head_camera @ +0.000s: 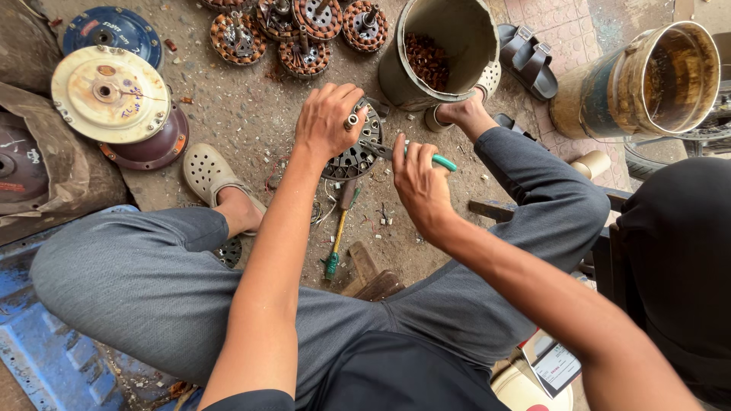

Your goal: The person sits on the floor and uses pliers to remove copper windings from circular motor stators. They pull the wires out of the slots and place the copper pieces into a nearby bucket. The person handles multiple stators, working on them one at a time.

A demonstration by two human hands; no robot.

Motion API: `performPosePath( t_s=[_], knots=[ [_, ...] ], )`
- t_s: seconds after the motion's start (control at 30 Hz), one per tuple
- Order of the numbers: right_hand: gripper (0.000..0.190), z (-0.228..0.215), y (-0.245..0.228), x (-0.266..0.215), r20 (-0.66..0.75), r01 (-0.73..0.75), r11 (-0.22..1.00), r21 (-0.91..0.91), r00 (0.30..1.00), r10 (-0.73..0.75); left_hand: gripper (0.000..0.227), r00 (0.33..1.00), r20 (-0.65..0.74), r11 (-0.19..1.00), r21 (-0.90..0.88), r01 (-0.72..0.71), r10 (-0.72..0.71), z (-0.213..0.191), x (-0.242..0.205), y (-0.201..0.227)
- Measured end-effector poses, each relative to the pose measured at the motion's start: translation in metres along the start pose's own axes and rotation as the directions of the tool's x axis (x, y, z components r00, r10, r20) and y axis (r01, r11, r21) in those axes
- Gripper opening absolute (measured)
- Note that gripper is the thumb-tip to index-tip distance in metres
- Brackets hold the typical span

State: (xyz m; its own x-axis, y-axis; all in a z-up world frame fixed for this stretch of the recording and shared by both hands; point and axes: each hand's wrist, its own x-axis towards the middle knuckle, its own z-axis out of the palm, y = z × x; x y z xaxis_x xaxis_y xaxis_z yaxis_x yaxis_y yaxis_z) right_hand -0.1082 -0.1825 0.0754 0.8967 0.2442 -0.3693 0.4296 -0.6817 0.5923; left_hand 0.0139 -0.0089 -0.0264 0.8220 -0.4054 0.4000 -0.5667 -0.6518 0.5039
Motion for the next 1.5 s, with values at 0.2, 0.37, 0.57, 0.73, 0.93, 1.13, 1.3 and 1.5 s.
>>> performPosePath(
  t_s=[0.2, 0.37, 0.57, 0.73, 0.93, 1.13, 1.3, 1.5],
  knots=[
    [0.067, -0.001, 0.006, -0.003, -0.088, 0.041, 0.991, -0.131, 0.995, -0.053, 0.04, 0.999, 0.04, 1.0, 0.019, 0.007, -0.008, 0.004, 0.001, -0.002],
    [0.062, 0.003, 0.002, -0.003, -0.103, 0.063, 0.986, -0.155, 0.992, -0.079, 0.039, 0.999, 0.045, 1.0, 0.015, 0.009, -0.01, 0.006, 0.0, -0.003],
    [0.051, 0.011, 0.018, -0.001, -0.038, 0.114, 0.936, 0.332, 0.993, -0.107, 0.03, 0.998, 0.056, 0.999, 0.037, -0.001, -0.001, 0.002, 0.001, -0.001],
    [0.062, 0.009, 0.016, -0.014, 0.038, 0.003, 0.772, 0.635, 0.999, -0.034, 0.035, 0.999, 0.025, 0.997, 0.067, -0.042, 0.04, -0.004, -0.006, 0.006],
    [0.058, -0.013, 0.044, -0.034, -0.044, -0.123, 0.391, 0.912, 0.919, 0.393, 0.044, 0.996, 0.088, 0.998, 0.05, -0.029, 0.024, -0.004, 0.002, 0.0],
    [0.073, -0.018, 0.135, -0.081, 0.026, 0.106, -0.287, 0.952, 0.906, 0.422, 0.037, 0.996, 0.082, 1.0, 0.011, -0.023, 0.022, -0.005, 0.004, 0.0],
    [0.057, 0.029, 0.066, -0.065, -0.019, -0.053, 0.714, 0.698, 0.995, 0.093, 0.032, 0.997, 0.083, 1.0, -0.019, -0.005, 0.007, -0.007, -0.004, 0.004],
    [0.085, 0.066, 0.01, -0.065, 0.02, -0.028, 0.401, 0.916, 1.0, 0.024, 0.032, 0.995, -0.057, 0.996, -0.017, -0.084, 0.083, -0.016, -0.002, 0.009]
  ],
)
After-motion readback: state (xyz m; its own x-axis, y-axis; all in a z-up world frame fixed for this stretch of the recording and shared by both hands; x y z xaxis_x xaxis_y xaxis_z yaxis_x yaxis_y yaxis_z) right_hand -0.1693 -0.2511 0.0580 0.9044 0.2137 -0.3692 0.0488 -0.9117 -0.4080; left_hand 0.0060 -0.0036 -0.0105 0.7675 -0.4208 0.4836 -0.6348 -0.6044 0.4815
